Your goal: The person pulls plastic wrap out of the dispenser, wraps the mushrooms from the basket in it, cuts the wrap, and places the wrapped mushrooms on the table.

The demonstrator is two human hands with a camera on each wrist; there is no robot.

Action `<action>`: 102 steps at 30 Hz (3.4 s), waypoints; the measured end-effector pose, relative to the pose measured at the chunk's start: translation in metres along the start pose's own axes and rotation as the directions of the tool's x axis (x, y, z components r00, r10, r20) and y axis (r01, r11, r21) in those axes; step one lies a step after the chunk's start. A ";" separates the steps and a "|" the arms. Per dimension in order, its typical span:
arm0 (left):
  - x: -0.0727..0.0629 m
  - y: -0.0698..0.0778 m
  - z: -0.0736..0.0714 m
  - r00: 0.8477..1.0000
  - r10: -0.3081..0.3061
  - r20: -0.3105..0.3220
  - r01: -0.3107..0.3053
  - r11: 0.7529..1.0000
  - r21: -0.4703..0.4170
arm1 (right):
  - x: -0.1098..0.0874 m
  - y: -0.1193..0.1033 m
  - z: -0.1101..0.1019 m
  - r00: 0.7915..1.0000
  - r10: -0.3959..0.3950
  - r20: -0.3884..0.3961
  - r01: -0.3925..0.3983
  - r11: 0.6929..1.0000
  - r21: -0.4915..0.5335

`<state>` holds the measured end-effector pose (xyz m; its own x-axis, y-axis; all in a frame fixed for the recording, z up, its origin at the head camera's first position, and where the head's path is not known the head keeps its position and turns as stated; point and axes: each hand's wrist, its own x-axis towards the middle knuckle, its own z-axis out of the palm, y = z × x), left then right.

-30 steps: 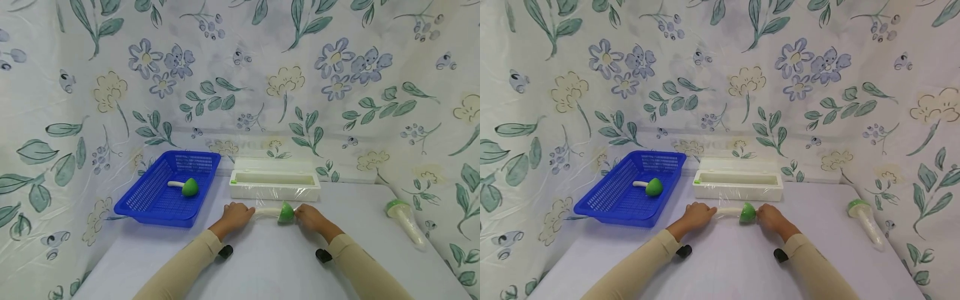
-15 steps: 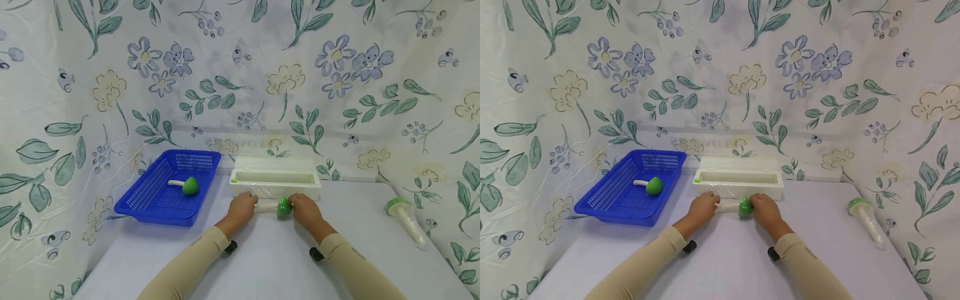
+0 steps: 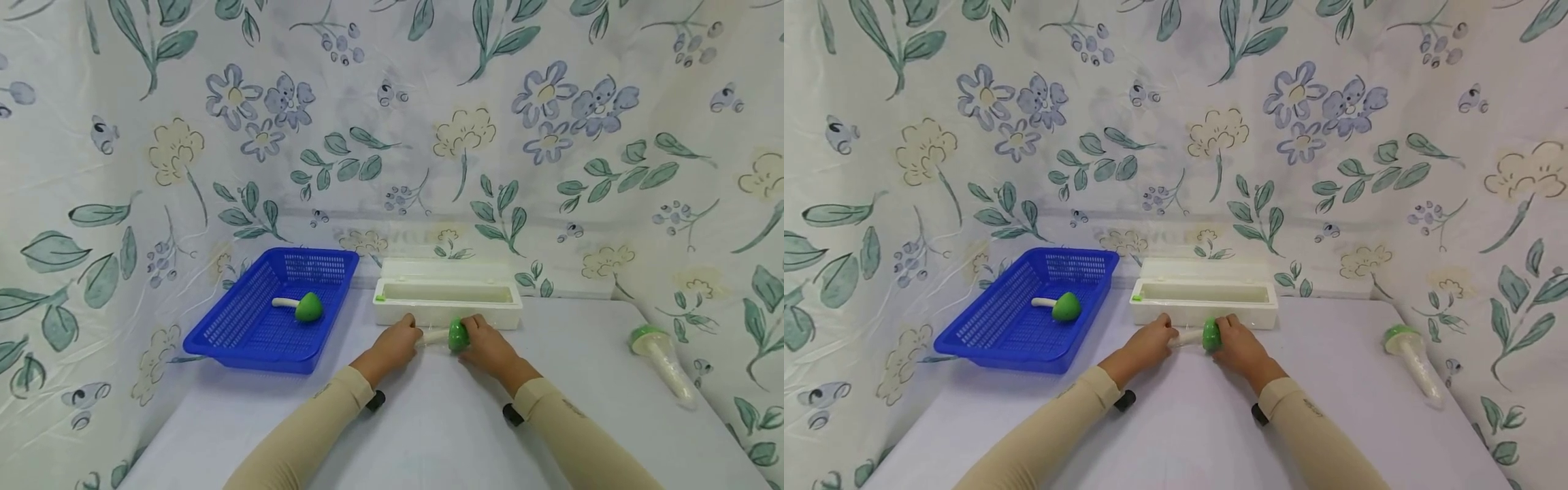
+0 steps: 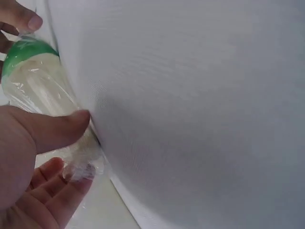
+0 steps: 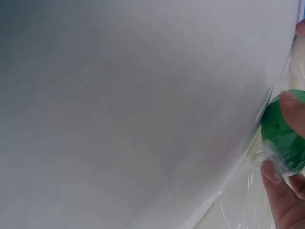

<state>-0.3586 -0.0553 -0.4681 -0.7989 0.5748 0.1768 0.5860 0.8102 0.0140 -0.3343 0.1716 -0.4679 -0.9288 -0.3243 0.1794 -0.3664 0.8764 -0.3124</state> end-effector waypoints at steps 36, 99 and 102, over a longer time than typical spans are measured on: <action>0.017 -0.025 -0.004 0.996 0.044 0.076 -0.025 0.972 -0.233 | 0.019 0.007 -0.010 0.995 0.045 0.089 -0.045 0.999 -0.001; 0.017 -0.091 0.006 0.898 -0.398 -0.187 0.169 0.706 -0.687 | 0.105 -0.071 -0.005 0.968 -0.238 -0.077 0.237 0.971 -0.019; 0.016 -0.092 0.006 0.896 -0.402 -0.190 0.163 0.695 -0.700 | 0.110 -0.081 -0.004 0.964 -0.245 -0.107 0.247 0.969 0.008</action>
<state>-0.4267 -0.1201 -0.4723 -0.9255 0.1675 0.3397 0.3714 0.5765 0.7278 -0.4068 0.0660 -0.4191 -0.7991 -0.4895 0.3492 -0.5853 0.7662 -0.2655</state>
